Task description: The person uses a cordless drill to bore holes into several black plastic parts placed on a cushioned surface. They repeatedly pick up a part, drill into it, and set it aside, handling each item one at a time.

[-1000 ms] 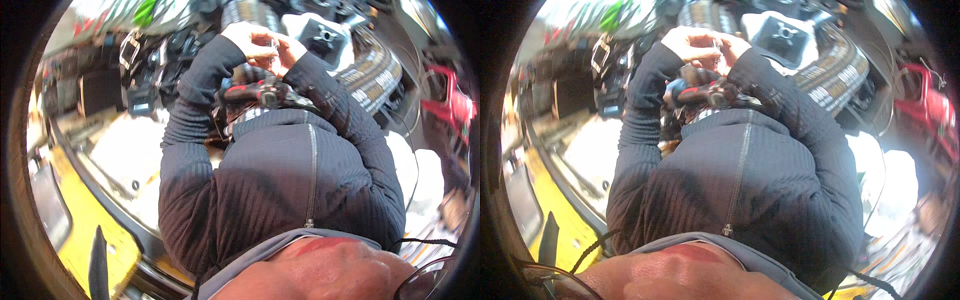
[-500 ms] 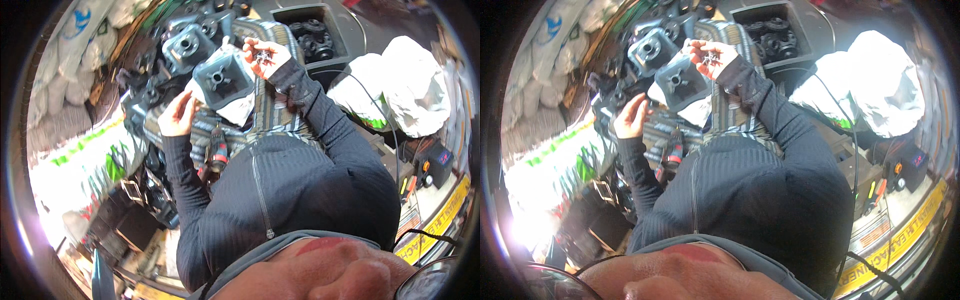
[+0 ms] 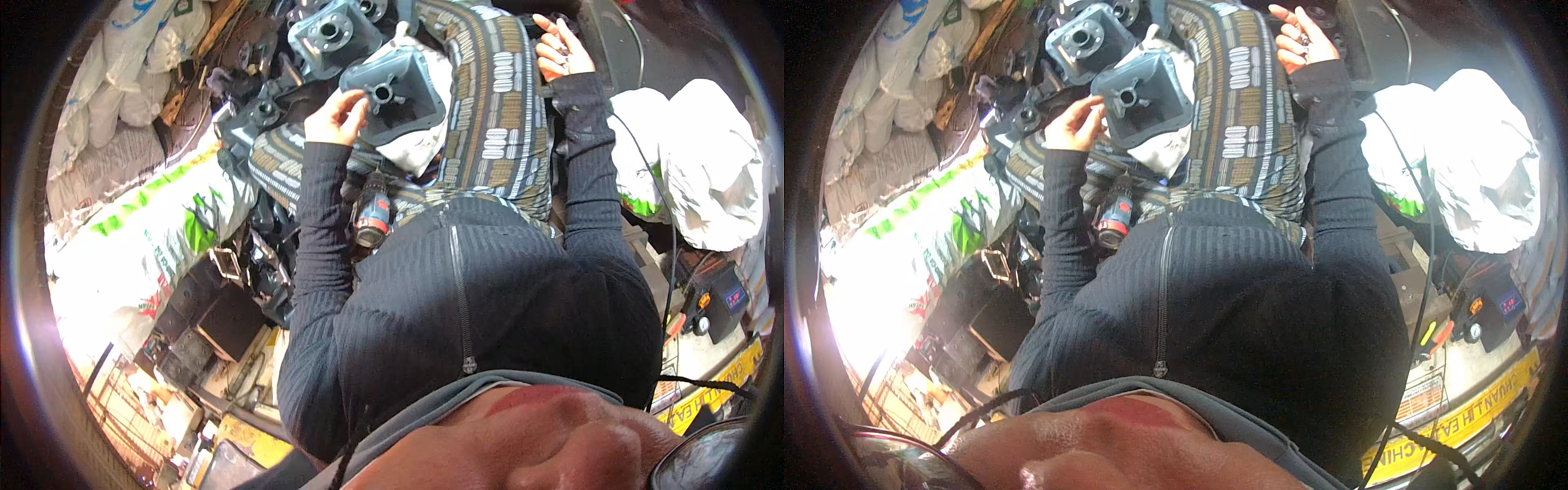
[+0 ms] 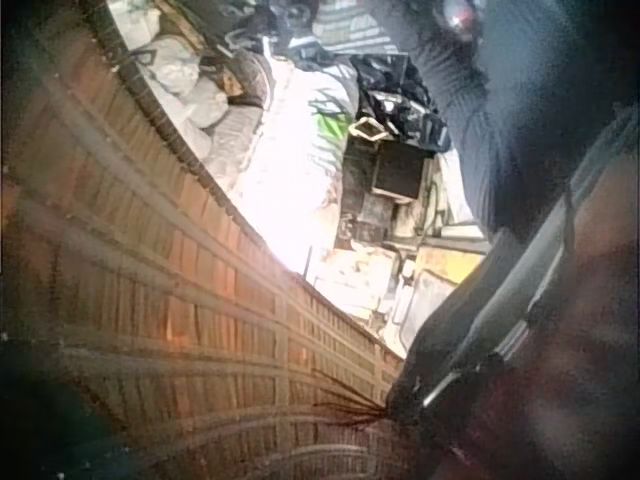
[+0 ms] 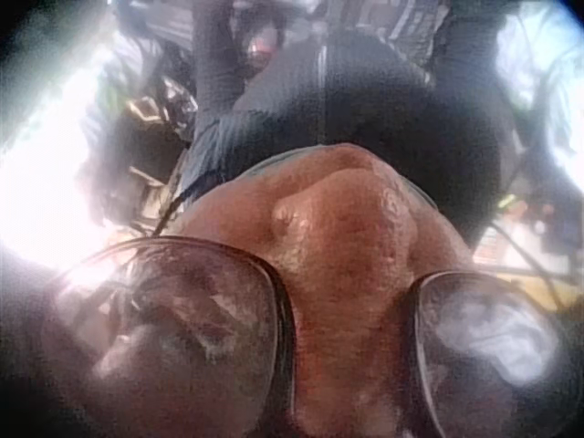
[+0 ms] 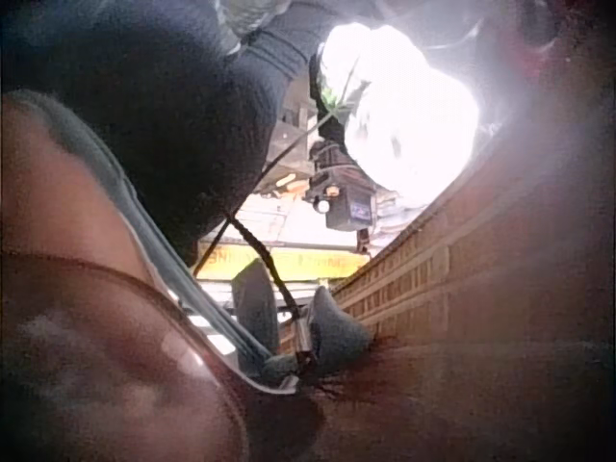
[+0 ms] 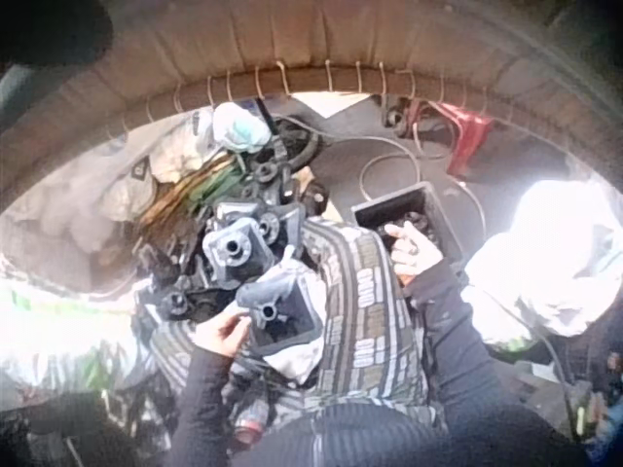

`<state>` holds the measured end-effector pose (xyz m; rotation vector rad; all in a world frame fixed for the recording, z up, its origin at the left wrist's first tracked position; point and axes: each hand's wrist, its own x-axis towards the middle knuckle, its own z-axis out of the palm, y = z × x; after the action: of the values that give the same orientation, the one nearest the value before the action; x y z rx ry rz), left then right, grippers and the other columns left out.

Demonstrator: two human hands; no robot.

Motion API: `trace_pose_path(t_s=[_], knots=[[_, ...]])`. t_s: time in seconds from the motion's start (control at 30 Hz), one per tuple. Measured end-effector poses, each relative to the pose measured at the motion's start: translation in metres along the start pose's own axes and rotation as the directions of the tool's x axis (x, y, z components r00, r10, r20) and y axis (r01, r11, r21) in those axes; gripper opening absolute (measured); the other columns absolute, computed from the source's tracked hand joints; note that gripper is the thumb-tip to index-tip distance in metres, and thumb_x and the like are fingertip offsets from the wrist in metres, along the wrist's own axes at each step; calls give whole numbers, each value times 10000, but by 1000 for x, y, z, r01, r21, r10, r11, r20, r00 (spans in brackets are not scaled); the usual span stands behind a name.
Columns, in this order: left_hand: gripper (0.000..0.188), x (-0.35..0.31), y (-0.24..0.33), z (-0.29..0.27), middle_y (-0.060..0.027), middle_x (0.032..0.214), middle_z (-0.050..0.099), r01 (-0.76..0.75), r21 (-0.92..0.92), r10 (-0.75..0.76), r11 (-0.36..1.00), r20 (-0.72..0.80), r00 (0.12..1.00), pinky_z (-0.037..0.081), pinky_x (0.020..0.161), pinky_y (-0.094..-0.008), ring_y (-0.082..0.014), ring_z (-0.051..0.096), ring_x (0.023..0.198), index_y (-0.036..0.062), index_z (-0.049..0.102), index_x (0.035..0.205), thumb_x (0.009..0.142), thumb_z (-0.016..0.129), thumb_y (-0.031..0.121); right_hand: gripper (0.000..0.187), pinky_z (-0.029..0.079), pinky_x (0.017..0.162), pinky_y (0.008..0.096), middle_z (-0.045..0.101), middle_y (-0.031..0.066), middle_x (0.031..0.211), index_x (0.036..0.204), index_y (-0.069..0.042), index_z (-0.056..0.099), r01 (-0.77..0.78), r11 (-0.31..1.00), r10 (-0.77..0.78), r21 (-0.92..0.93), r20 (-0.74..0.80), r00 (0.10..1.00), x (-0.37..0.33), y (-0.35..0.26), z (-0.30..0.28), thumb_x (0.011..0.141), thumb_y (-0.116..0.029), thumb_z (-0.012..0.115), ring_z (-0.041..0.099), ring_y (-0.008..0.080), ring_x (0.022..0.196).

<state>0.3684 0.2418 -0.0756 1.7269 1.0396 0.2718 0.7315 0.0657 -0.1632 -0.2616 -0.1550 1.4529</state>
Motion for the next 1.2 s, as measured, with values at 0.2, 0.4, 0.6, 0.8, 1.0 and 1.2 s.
trace_pose_path(t_s=[0.2,0.4,0.6,0.8,1.0,1.2], knots=[[182,13,8,27,-58,788,651,-183,-61,182,981,-16,983,491,564,-204,-76,609,611,21,642,973,807,639,98,395,383,528,220,485,-24,727,1212,-70,484,39,939,-171,-343,-365,915,2,-27,-56,886,-287,529,443,71,615],[209,2,-8,12,-37,818,637,-147,66,149,987,-29,988,500,589,-216,-75,585,708,16,618,1037,837,602,74,443,463,852,377,626,50,1063,1126,-275,596,-590,-513,-559,-624,-279,781,41,-16,-91,735,-481,632,601,237,961],[172,-25,-35,-3,-30,716,634,-177,64,186,982,-167,968,454,559,-202,-57,565,589,26,643,977,820,614,89,335,454,862,444,600,72,1106,1111,-242,586,-501,-806,-335,-316,-453,826,81,-27,-111,795,-337,524,567,270,1028],[176,-34,-54,-40,-37,785,657,-75,109,106,991,-313,944,481,609,-202,-54,597,644,19,640,956,817,625,125,419,470,803,330,668,69,935,959,-109,676,-637,-399,-740,-660,-179,649,60,-73,-47,764,-470,595,626,219,863],[242,-19,-64,-35,-48,765,651,-60,-61,46,996,-207,977,488,546,-214,-85,621,646,49,629,1001,809,635,194,276,459,759,243,644,67,968,1038,-75,639,339,-332,-18,-880,366,931,83,46,51,859,-269,555,605,130,834],[499,15,-75,0,-65,978,590,270,-199,-269,942,31,963,484,497,-244,-119,591,699,131,454,1253,808,649,242,235,444,843,283,626,48,1045,1052,-213,640,-38,-533,242,-845,-196,950,120,179,40,862,-275,516,578,191,962]])
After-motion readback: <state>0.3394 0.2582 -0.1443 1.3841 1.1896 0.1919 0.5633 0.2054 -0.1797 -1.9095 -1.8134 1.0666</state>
